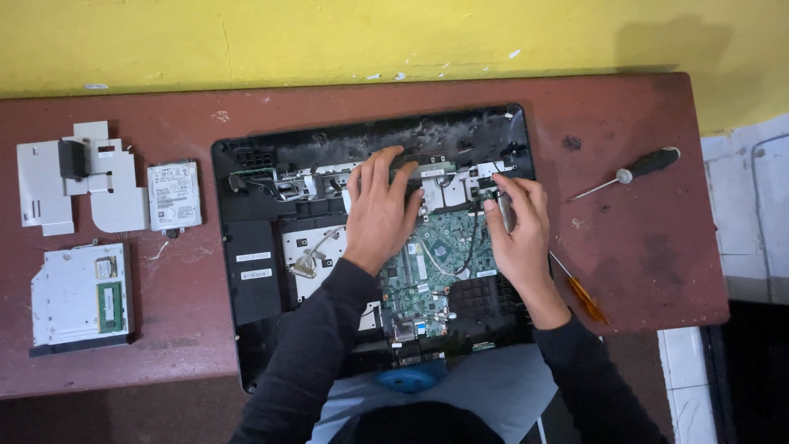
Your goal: The person uses a screwdriver to remove screws from the internal frame of a disassembled laptop. They then use their hands to disconnect cables and remove a circuit board from the laptop chassis.
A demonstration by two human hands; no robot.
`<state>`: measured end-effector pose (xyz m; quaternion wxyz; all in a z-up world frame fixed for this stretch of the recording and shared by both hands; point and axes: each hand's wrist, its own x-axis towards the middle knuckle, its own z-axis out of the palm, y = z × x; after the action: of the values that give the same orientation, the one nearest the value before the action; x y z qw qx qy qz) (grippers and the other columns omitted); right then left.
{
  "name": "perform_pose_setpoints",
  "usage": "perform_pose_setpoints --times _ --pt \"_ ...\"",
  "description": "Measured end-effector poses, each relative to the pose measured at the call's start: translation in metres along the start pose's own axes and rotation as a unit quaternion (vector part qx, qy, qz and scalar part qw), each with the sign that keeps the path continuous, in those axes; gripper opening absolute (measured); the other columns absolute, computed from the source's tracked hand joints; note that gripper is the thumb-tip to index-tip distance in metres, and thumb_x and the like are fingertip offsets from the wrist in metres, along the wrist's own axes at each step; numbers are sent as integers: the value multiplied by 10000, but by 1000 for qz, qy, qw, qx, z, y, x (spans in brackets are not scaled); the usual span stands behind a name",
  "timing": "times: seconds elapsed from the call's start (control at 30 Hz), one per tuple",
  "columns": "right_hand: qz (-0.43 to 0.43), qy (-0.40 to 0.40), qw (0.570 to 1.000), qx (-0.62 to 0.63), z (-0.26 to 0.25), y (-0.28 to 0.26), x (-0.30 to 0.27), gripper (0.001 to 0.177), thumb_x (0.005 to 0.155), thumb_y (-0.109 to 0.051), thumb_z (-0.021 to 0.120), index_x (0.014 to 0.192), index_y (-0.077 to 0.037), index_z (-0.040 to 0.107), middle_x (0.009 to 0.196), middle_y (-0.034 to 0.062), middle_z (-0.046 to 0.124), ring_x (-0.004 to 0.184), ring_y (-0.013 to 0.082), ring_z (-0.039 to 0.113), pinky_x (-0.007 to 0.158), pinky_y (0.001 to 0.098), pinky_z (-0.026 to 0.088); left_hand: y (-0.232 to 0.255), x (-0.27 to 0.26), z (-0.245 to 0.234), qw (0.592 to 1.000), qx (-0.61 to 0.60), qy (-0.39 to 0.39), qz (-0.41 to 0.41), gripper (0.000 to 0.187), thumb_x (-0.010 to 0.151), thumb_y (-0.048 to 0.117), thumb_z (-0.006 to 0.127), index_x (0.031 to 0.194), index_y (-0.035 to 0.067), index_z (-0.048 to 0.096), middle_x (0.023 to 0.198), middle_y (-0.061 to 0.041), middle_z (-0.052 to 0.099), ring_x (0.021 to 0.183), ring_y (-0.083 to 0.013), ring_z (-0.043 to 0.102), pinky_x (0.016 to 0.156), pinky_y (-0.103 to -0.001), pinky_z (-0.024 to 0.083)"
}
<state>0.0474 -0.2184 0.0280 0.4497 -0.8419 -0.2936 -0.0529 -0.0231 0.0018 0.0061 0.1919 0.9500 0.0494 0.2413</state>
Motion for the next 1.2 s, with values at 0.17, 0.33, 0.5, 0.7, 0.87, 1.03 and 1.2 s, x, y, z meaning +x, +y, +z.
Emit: perform_pose_setpoints --times 0.17,0.33,0.5,0.7,0.87,1.03,1.2 --pt "19 -5 1000 6 -2 -6 1 357 1077 -114 583 1413 8 579 1224 156 502 1175 411 512 961 512 516 0 0 0 1000 -6 -4 -4 341 965 223 741 1262 80 655 1422 -132 475 1398 -310 395 1147 -497 240" --pt "37 -28 999 18 -4 -5 2 386 1066 -109 592 1433 5 562 1286 176 507 1214 442 501 981 561 499 0 -1 -1 1000 -4 0 -1 338 963 228 742 1256 84 652 1413 -125 476 1389 -306 405 1141 -486 246" --pt "35 -74 996 -16 -10 -2 17 282 1025 -236 684 1263 -85 680 1299 143 525 1264 461 502 1031 592 438 -1 0 0 1000 0 -4 -2 347 967 244 740 1259 84 646 1416 -123 467 1390 -310 398 1142 -496 244" --pt "24 -71 976 -205 12 -40 41 141 943 -244 780 913 -113 736 1330 58 443 1255 362 401 939 587 352 1 0 -3 1000 -2 6 1 336 973 242 737 1261 100 638 1417 -109 453 1385 -293 398 1141 -477 241" --pt "40 -64 959 -273 31 -48 44 177 859 -240 845 838 -95 748 1315 56 428 1256 361 342 907 606 295 -1 0 2 1000 -12 17 0 366 943 253 756 1257 100 647 1420 -118 466 1376 -304 414 1140 -490 248" --pt "61 -43 958 -277 41 -48 42 199 889 -229 841 823 -69 742 1444 98 421 1335 384 289 889 618 263 -3 -1 4 1000 -7 21 2 380 932 255 761 1257 97 645 1425 -121 457 1376 -308 403 1140 -489 243" --pt "50 -28 965 -257 43 -41 38 178 876 -179 851 815 -69 725 1493 102 429 1370 384 285 897 630 256 -2 -1 5 1000 -10 20 -1 361 956 258 741 1262 86 657 1427 -126 455 1388 -303 390 1144 -483 243"
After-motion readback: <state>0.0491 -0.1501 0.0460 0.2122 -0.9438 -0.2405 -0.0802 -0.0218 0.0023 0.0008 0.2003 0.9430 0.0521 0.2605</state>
